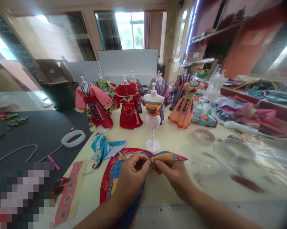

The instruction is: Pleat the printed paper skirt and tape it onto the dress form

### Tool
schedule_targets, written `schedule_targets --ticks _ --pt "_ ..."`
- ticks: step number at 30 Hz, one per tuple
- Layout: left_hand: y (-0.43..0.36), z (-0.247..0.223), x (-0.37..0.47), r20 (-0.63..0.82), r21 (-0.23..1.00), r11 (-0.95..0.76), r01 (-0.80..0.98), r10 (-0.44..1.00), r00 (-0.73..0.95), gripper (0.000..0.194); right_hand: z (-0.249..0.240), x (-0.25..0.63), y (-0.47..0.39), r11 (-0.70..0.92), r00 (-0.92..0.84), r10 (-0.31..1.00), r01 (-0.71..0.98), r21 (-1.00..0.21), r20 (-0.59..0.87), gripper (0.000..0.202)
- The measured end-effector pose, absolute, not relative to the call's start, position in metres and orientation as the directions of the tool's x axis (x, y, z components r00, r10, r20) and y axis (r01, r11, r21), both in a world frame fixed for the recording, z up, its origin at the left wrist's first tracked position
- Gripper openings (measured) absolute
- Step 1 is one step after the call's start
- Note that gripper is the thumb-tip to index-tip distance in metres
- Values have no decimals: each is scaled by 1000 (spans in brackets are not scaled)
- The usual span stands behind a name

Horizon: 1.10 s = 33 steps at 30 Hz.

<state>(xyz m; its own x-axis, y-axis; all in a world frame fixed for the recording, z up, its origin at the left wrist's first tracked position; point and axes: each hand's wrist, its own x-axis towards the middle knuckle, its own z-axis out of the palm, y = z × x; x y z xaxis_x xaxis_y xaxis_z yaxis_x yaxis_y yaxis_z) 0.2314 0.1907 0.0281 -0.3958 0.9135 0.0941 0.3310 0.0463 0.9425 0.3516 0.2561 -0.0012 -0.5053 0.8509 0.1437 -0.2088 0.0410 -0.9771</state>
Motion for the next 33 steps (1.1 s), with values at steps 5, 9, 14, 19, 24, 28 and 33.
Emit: schedule_targets --ticks 5,9,14,19,24,28,33 --pt "188 26 233 236 877 -16 481 885 -401 10 -2 351 255 92 -509 838 -224 -970 197 11" --pt "188 22 232 305 824 -42 565 874 -379 10 2 352 255 84 -526 831 -204 -975 181 12" --pt "188 20 232 399 758 -99 645 852 -338 11 3 352 254 57 -526 833 -229 -972 173 13" --pt "188 20 230 478 702 -156 695 827 -296 12 -1 353 256 61 -533 822 -263 -963 198 11" --pt "187 20 230 519 663 -186 725 812 -266 10 -5 354 257 75 -505 842 -243 -967 192 10" --pt "187 20 230 498 674 -157 722 818 -287 8 -6 353 254 142 -484 847 -192 -971 220 12" --pt "187 19 230 467 704 -111 701 816 -340 8 -11 352 251 353 -432 833 -69 -933 347 12"
